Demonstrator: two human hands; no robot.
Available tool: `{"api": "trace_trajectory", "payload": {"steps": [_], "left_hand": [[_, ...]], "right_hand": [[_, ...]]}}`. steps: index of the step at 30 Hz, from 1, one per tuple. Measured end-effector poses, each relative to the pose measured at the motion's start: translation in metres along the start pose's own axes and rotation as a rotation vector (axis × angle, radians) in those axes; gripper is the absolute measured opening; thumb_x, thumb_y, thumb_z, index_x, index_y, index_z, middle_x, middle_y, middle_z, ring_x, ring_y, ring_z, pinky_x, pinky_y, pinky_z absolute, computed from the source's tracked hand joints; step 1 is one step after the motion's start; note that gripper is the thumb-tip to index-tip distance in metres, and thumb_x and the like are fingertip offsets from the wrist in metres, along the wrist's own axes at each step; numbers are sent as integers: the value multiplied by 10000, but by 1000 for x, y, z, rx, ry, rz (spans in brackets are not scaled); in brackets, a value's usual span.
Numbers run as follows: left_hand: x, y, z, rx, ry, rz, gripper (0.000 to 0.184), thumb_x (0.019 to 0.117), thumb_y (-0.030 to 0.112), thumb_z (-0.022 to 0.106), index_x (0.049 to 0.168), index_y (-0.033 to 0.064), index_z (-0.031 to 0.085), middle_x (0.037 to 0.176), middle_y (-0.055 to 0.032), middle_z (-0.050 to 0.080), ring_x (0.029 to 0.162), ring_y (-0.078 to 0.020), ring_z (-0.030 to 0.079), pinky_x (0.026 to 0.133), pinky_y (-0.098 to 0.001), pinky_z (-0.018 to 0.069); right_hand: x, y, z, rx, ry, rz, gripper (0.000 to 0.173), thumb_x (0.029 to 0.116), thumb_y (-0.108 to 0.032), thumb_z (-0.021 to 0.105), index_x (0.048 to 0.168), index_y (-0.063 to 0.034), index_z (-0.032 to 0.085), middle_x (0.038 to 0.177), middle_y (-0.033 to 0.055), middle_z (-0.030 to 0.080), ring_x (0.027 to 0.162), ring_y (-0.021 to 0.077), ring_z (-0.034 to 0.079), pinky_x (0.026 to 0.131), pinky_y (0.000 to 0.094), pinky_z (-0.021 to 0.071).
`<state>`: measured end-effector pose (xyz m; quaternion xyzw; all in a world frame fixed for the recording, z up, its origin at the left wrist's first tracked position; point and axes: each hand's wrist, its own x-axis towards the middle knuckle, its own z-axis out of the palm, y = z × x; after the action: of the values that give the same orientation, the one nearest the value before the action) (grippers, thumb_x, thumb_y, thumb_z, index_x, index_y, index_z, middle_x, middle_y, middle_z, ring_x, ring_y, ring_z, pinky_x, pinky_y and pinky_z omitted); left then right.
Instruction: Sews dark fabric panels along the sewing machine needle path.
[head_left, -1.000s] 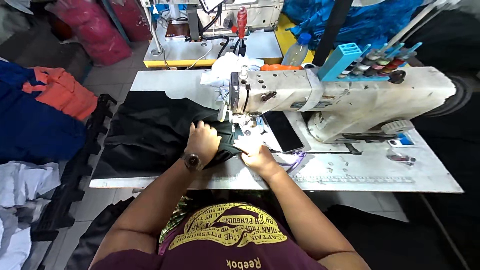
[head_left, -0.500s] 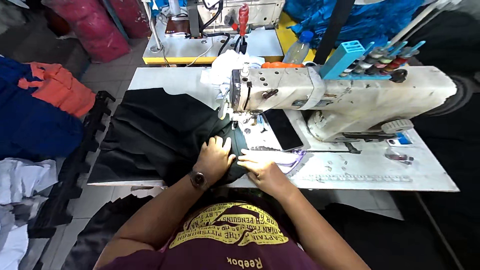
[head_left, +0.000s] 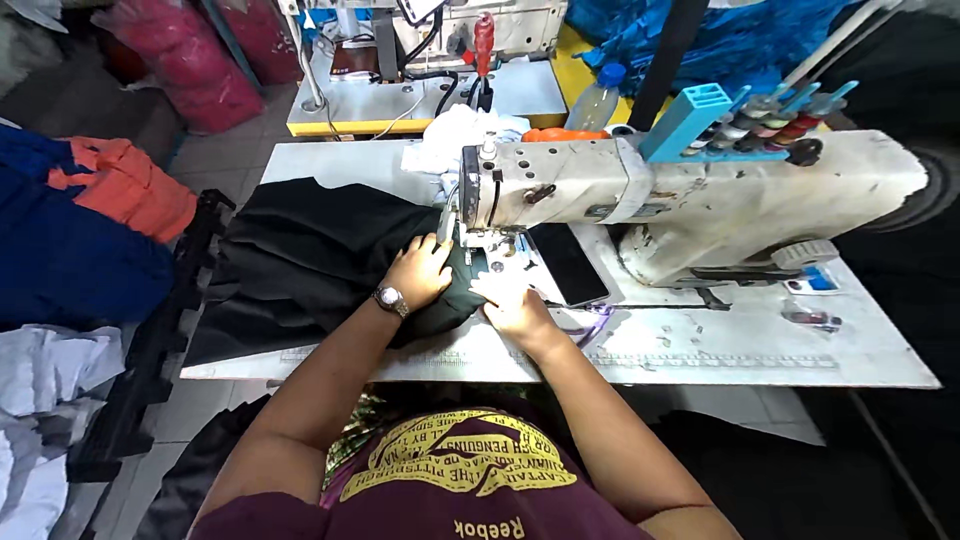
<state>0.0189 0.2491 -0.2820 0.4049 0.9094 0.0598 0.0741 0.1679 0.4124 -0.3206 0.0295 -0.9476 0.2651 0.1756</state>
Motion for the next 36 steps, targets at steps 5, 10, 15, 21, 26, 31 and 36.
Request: {"api": "trace_trajectory", "payload": {"steps": [5, 10, 15, 21, 26, 31, 36], "left_hand": [[-48, 26, -65, 54, -72, -28, 581, 1021, 554, 530, 938, 14, 727, 887, -190, 714, 939, -389, 690, 934, -621, 494], [-71, 32, -66, -332, -442, 564, 520, 1026, 509, 543, 815, 57, 690, 753, -71, 639, 756, -208, 633, 699, -435, 505], [-59, 17, -10, -362, -123, 413, 525, 1041, 545, 477, 944, 107, 751, 1215, -71, 674, 1209, -226, 600, 1029, -501, 474], [-69, 22, -26, -307, 128, 245, 362, 1046, 384, 554, 907, 81, 695, 866, -62, 662, 828, -199, 670, 758, -422, 569], [-58, 27, -61, -365, 671, 166, 208, 945, 162, 708, 1116, 45, 713, 1143, -127, 691, 1099, -267, 660, 962, -447, 556], [-24, 26, -67, -335, 668, 155, 250, 904, 198, 767, 1125, 86, 743, 1502, -127, 529, 1458, -356, 402, 1179, -589, 328], [-37, 31, -50, -346, 791, 294, 119, 952, 159, 680, 895, 95, 763, 1212, -96, 702, 1338, -321, 535, 1156, -543, 373]], "right_hand": [[5, 4, 3, 42, 20, -21, 274, 918, -48, 607, 1119, -84, 789, 1254, 100, 731, 1248, 255, 651, 1094, 450, 492], [-9, -1, -2, 44, -5, -114, 240, 944, -63, 610, 1029, -158, 813, 1189, 83, 745, 1254, 261, 641, 1079, 456, 505], [-29, -1, -3, 58, -2, -58, 258, 952, -83, 602, 1079, -164, 812, 1243, 70, 734, 1261, 233, 641, 1084, 432, 508], [-29, 1, -4, 85, -10, -24, 301, 917, -63, 596, 1110, -159, 807, 1276, 61, 722, 1284, 211, 623, 1107, 419, 485], [-29, 0, -4, 77, 9, -31, 315, 908, -62, 581, 1119, -132, 804, 1277, 79, 723, 1273, 229, 634, 1090, 419, 499], [-29, -1, -7, 68, -21, 6, 315, 936, -64, 574, 1144, -144, 797, 1297, 52, 717, 1283, 195, 628, 1098, 393, 494], [-29, 0, -4, 94, 11, -1, 314, 942, -79, 560, 1138, -139, 798, 1291, 54, 720, 1300, 203, 617, 1115, 396, 478]]}}
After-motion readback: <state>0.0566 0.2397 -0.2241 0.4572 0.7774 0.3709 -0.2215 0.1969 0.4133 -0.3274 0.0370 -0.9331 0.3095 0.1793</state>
